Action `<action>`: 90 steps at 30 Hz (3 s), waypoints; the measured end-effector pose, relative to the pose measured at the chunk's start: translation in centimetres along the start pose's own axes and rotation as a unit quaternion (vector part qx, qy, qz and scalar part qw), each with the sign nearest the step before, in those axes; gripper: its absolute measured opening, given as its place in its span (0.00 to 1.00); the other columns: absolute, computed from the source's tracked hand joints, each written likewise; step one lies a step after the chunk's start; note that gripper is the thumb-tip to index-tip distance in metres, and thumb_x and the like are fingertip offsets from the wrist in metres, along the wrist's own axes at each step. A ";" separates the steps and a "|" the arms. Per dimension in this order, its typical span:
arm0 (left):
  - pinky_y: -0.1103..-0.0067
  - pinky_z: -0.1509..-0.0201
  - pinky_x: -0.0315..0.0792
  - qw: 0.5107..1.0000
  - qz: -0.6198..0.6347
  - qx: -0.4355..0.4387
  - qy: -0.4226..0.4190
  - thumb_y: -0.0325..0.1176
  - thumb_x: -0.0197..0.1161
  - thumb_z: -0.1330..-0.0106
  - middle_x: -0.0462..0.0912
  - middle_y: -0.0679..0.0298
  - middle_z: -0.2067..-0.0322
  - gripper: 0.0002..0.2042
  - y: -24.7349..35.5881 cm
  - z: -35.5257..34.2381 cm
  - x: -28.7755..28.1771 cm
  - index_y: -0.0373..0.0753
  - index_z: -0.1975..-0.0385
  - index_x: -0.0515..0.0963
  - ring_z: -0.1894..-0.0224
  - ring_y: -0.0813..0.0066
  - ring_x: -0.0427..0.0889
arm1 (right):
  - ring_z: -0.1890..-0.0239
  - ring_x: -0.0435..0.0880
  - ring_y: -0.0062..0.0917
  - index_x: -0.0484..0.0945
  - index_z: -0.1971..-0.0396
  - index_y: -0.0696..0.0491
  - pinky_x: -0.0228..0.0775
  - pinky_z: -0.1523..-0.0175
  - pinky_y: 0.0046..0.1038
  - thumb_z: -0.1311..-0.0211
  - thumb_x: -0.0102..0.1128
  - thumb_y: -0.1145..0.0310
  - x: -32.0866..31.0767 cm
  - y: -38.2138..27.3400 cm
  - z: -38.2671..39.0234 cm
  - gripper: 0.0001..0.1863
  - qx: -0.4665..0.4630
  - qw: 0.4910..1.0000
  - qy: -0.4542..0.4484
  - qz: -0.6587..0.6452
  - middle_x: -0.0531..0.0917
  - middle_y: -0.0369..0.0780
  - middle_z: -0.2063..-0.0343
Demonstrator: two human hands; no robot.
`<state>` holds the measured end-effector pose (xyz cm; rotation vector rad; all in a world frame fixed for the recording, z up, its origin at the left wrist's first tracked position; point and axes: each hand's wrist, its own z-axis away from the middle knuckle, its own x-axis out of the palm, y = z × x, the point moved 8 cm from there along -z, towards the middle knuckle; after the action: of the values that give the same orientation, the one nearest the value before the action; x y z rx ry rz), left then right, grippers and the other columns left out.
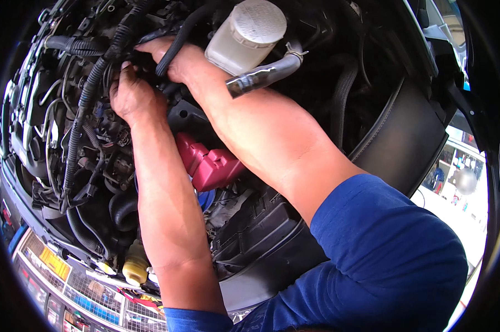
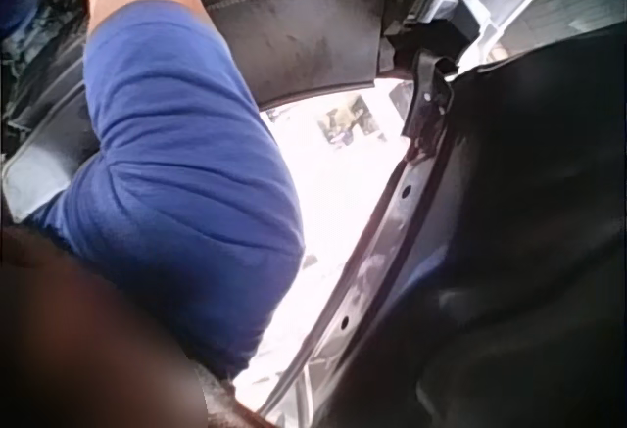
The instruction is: Repairing a car engine by checking and manipulating various components.
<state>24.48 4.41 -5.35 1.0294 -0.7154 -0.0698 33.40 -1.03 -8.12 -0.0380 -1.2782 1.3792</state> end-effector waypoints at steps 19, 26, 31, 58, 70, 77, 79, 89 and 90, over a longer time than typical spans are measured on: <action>0.76 0.49 0.72 0.979 -0.115 -0.111 -0.122 0.31 0.65 0.34 0.85 0.60 0.58 0.20 4.9 6.2 1.6 0.28 0.45 0.76 0.58 0.73 0.81 | 0.64 0.82 0.26 0.82 0.63 0.52 0.72 0.58 0.31 0.36 0.62 0.61 -3.3 0.3 -0.5 0.11 -0.045 0.955 -0.013 0.293 0.84 0.39 0.68; 0.84 0.63 0.73 0.917 -0.375 -0.014 -0.136 0.27 0.64 0.31 0.81 0.69 0.71 0.10 17.9 12.7 -10.6 0.28 0.55 0.80 0.69 0.84 0.77 | 0.67 0.82 0.26 0.81 0.62 0.52 0.73 0.63 0.32 0.35 0.62 0.64 -5.0 1.7 1.4 0.08 -0.001 0.973 0.165 0.158 0.84 0.39 0.69; 0.70 0.52 0.78 0.726 -0.673 -0.060 -0.128 0.32 0.63 0.33 0.86 0.53 0.61 0.13 14.5 17.2 -16.7 0.34 0.52 0.82 0.59 0.62 0.85 | 0.60 0.82 0.30 0.77 0.53 0.49 0.72 0.54 0.37 0.30 0.55 0.62 -4.8 0.2 5.8 0.11 0.029 0.910 0.250 0.331 0.83 0.39 0.60; 0.84 0.72 0.69 0.941 -0.178 -0.287 -0.023 0.24 0.50 0.43 0.78 0.65 0.69 0.11 16.1 22.6 -24.0 0.34 0.63 0.78 0.73 0.80 0.76 | 0.55 0.86 0.39 0.81 0.52 0.59 0.77 0.47 0.34 0.36 0.55 0.72 17.1 6.9 17.2 0.15 -0.006 0.483 -0.303 0.822 0.87 0.49 0.60; 0.62 0.36 0.71 0.646 -0.683 -0.273 -0.205 0.44 0.63 0.34 0.81 0.39 0.49 0.31 12.9 28.7 -23.0 0.29 0.37 0.69 0.43 0.45 0.79 | 0.50 0.85 0.41 0.86 0.53 0.48 0.77 0.46 0.37 0.50 0.59 0.76 13.0 20.2 21.3 0.22 0.135 0.216 -0.475 0.842 0.87 0.45 0.55; 0.66 0.50 0.76 0.766 -0.577 -0.235 -0.160 0.38 0.62 0.34 0.84 0.46 0.58 0.25 14.0 29.3 -23.3 0.31 0.40 0.72 0.56 0.53 0.85 | 0.51 0.86 0.43 0.88 0.60 0.52 0.78 0.46 0.40 0.48 0.61 0.73 9.7 24.6 22.2 0.15 0.118 0.252 -0.492 0.825 0.87 0.47 0.57; 0.75 0.64 0.73 0.863 -0.417 -0.257 -0.122 0.34 0.61 0.33 0.81 0.62 0.68 0.19 13.0 29.5 -23.8 0.33 0.44 0.74 0.71 0.70 0.79 | 0.51 0.85 0.43 0.87 0.59 0.53 0.77 0.45 0.42 0.48 0.61 0.72 8.9 24.1 21.4 0.15 0.096 0.271 -0.494 0.820 0.87 0.49 0.57; 0.77 0.70 0.77 0.931 0.077 -0.332 0.128 0.51 0.55 0.25 0.78 0.67 0.63 0.19 11.5 31.6 -25.2 0.41 0.48 0.75 0.66 0.75 0.80 | 0.69 0.83 0.35 0.82 0.65 0.58 0.76 0.62 0.31 0.48 0.65 0.71 19.3 14.4 27.2 0.10 0.110 0.576 -0.389 0.711 0.83 0.45 0.73; 0.77 0.70 0.77 0.927 0.110 -0.339 0.115 0.52 0.54 0.24 0.79 0.68 0.65 0.19 11.3 31.8 -24.7 0.42 0.50 0.76 0.67 0.76 0.80 | 0.71 0.81 0.32 0.81 0.66 0.59 0.75 0.63 0.29 0.48 0.66 0.73 20.0 14.2 28.8 0.10 0.143 0.605 -0.390 0.679 0.82 0.43 0.74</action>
<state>-15.91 -4.37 1.04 0.2833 -0.5267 0.0011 -1.53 -0.70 6.35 -0.2563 -1.7667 3.1981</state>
